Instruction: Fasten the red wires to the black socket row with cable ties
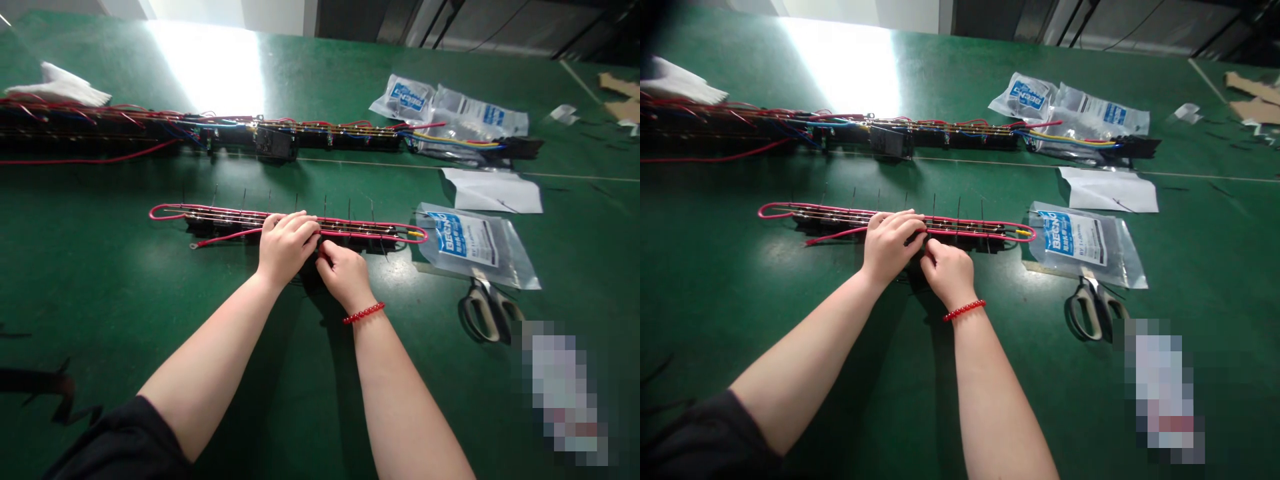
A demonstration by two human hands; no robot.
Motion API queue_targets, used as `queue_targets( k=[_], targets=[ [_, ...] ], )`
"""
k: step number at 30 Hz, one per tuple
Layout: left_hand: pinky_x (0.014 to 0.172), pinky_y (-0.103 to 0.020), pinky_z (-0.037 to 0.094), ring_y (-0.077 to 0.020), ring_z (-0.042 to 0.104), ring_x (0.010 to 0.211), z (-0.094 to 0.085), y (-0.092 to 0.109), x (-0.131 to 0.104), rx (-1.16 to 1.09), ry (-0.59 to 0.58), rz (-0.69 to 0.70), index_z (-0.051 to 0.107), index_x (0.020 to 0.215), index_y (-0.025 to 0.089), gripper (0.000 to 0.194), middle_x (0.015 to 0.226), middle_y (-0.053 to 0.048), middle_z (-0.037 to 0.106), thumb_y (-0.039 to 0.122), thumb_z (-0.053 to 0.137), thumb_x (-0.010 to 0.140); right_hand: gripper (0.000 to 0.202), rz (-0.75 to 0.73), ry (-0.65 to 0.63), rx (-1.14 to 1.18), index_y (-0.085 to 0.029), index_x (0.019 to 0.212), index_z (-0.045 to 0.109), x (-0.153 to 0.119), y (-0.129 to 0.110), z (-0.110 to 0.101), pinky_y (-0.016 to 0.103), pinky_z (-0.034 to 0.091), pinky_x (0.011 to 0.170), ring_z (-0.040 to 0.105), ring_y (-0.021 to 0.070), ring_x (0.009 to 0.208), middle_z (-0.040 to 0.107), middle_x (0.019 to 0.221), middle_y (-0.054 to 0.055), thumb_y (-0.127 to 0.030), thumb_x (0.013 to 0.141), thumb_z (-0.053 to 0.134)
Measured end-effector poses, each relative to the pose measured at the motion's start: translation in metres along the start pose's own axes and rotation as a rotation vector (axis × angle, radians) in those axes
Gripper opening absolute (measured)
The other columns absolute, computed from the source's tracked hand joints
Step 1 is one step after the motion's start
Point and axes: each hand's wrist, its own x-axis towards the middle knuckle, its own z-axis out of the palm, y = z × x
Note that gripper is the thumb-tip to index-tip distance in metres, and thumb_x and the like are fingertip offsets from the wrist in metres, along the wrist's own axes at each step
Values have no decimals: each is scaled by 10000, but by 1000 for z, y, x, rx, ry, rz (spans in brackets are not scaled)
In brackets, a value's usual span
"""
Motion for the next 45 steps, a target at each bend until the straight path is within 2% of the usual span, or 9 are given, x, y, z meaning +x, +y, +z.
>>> queue_targets(
  k=[8,14,19,23,27,32,41,45],
  targets=[
    [1050,-443,392,-232,662,1215,2,-2,-2,3,26,4,708,954,280,163,1177,1,765,286,547,982,153,-12,4,32,-230,733,571,0,1,0,278,312,602,570,174,663,665,700,12,-247,865,495],
    [1064,-452,385,-232,665,1205,0,-3,-1,2,58,-31,709,935,273,163,1153,-1,772,256,552,973,150,-150,-56,11,-220,673,549,-1,-3,0,289,329,659,539,166,637,639,652,9,-232,821,522],
    [1051,-455,382,-237,661,1191,-1,-2,0,10,52,-46,688,925,268,141,1114,-4,777,247,551,956,230,-2,41,131,-227,648,502,-4,-3,1,264,315,598,503,142,576,579,599,-16,-264,874,487],
    [1061,-444,373,-226,663,1177,-2,0,0,-22,66,-54,680,913,257,154,1094,2,778,188,543,917,242,66,86,166,-227,763,583,-3,-3,2,253,328,586,543,140,573,622,636,-20,-389,932,524],
    [1059,-440,368,-226,664,1174,-3,1,0,-30,66,-54,681,918,261,150,1101,11,772,168,568,884,214,52,70,119,-223,898,663,-2,-4,4,257,349,606,604,161,633,684,695,0,-414,934,573],
    [1042,-433,376,-227,667,1173,-4,1,1,-37,46,-61,686,924,271,115,1109,17,772,203,595,901,164,33,40,57,-226,831,671,-1,-2,4,270,329,609,605,174,672,694,711,18,-344,917,597],
    [1036,-444,372,-239,663,1188,-2,0,1,-7,50,-48,687,946,271,92,1120,7,771,228,608,927,203,41,44,294,-233,736,608,-1,3,2,257,327,613,556,146,640,628,676,-14,-298,906,517],
    [1055,-449,370,-243,668,1193,-1,1,0,-31,57,-61,696,1012,264,126,1126,-4,777,226,610,929,212,43,35,353,-228,725,589,-1,4,1,257,327,616,543,143,629,611,664,-14,-308,903,506]
  ],
)
